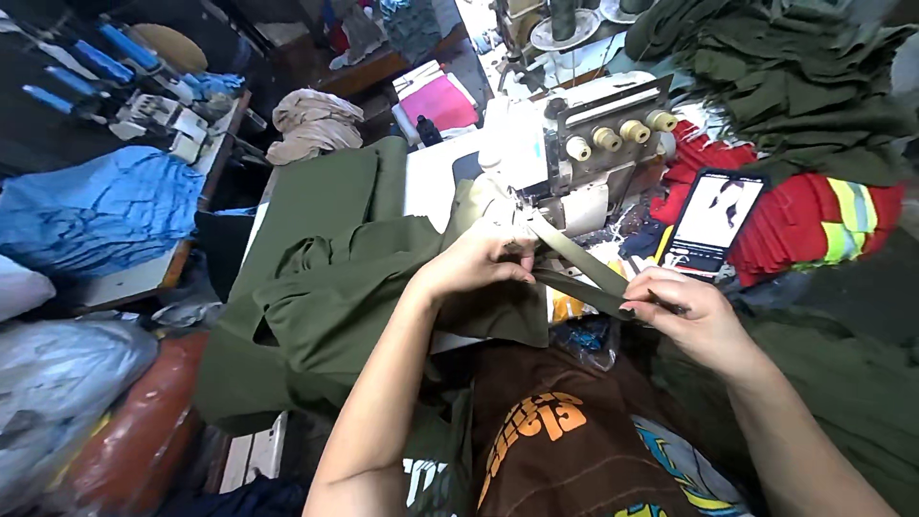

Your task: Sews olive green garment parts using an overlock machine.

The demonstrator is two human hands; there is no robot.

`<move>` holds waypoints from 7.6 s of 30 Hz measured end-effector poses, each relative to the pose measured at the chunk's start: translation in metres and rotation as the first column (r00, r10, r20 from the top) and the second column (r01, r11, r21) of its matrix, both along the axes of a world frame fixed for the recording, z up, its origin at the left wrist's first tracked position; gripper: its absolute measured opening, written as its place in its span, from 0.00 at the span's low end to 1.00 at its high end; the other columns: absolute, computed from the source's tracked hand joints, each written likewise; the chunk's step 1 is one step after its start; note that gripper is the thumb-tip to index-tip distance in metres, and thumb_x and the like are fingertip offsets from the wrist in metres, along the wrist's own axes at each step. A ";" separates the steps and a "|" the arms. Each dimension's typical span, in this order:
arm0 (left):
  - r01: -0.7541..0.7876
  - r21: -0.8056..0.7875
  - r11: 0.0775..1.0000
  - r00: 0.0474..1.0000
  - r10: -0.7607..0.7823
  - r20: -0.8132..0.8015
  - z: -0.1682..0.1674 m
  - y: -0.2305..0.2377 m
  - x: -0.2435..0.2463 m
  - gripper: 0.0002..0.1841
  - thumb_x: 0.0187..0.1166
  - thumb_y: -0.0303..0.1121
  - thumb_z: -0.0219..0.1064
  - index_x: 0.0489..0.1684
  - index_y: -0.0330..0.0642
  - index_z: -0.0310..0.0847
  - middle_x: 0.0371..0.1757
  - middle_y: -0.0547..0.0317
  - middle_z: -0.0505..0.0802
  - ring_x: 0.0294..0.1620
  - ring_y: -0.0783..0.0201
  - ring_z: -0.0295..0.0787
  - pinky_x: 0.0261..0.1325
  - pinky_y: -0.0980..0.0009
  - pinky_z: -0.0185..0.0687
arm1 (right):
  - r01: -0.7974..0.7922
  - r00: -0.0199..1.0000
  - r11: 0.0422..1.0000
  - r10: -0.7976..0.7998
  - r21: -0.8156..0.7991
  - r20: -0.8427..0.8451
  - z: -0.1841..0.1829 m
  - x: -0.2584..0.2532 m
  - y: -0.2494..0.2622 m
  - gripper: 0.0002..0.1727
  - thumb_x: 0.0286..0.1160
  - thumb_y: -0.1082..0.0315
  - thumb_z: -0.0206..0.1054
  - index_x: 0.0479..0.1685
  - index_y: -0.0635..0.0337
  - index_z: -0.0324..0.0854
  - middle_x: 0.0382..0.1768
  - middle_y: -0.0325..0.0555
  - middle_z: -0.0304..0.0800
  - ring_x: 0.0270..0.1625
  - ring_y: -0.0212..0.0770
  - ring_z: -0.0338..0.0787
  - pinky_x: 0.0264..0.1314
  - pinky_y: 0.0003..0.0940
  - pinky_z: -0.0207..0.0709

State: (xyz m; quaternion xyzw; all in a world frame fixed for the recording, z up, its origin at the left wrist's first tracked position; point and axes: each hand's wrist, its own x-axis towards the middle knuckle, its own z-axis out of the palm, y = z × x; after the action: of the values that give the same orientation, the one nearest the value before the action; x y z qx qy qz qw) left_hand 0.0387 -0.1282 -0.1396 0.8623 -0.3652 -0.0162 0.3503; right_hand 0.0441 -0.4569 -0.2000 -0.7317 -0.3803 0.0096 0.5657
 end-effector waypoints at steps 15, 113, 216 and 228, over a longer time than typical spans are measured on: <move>-0.233 -0.086 0.969 0.972 0.233 -0.009 -0.009 -0.007 -0.010 0.07 0.68 0.34 0.80 0.33 0.41 0.90 0.31 0.65 0.92 0.35 0.74 0.87 0.43 0.74 0.83 | 0.137 0.990 0.989 -0.135 -0.060 0.035 -0.003 -0.003 -0.009 0.13 0.79 0.58 0.68 0.39 0.59 0.89 0.44 0.40 0.86 0.44 0.21 0.82 0.46 0.13 0.76; -0.319 -0.183 0.930 0.935 0.340 0.097 0.063 0.022 -0.113 0.17 0.79 0.42 0.72 0.20 0.44 0.83 0.39 0.63 0.93 0.57 0.69 0.88 0.81 0.57 0.68 | -0.397 0.765 0.907 0.413 -0.142 0.494 0.060 0.028 0.142 0.07 0.78 0.75 0.65 0.44 0.60 0.88 0.44 0.43 0.90 0.55 0.42 0.87 0.63 0.38 0.79; -0.385 0.181 0.905 0.894 0.318 0.315 0.107 0.057 -0.106 0.14 0.75 0.49 0.72 0.29 0.50 0.92 0.36 0.69 0.90 0.50 0.69 0.84 0.73 0.52 0.67 | 0.065 0.978 0.989 -0.037 -0.130 0.204 0.035 0.065 0.150 0.07 0.73 0.70 0.76 0.46 0.60 0.89 0.52 0.53 0.90 0.53 0.49 0.91 0.56 0.52 0.86; -0.315 0.091 0.945 0.905 0.269 0.330 0.095 0.063 -0.085 0.12 0.78 0.52 0.72 0.32 0.57 0.91 0.35 0.74 0.89 0.48 0.73 0.84 0.70 0.56 0.69 | -0.275 0.960 0.960 0.272 -0.045 -0.058 0.025 0.055 0.130 0.08 0.81 0.71 0.69 0.50 0.63 0.91 0.45 0.46 0.91 0.30 0.27 0.84 0.34 0.23 0.82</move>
State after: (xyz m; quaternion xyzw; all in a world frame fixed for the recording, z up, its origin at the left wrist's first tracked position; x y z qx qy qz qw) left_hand -0.0467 -0.0650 -0.0442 0.9216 -0.2805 0.1477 0.2241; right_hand 0.0995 -0.3266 -0.1755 -0.6862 -0.4628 0.1163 0.5490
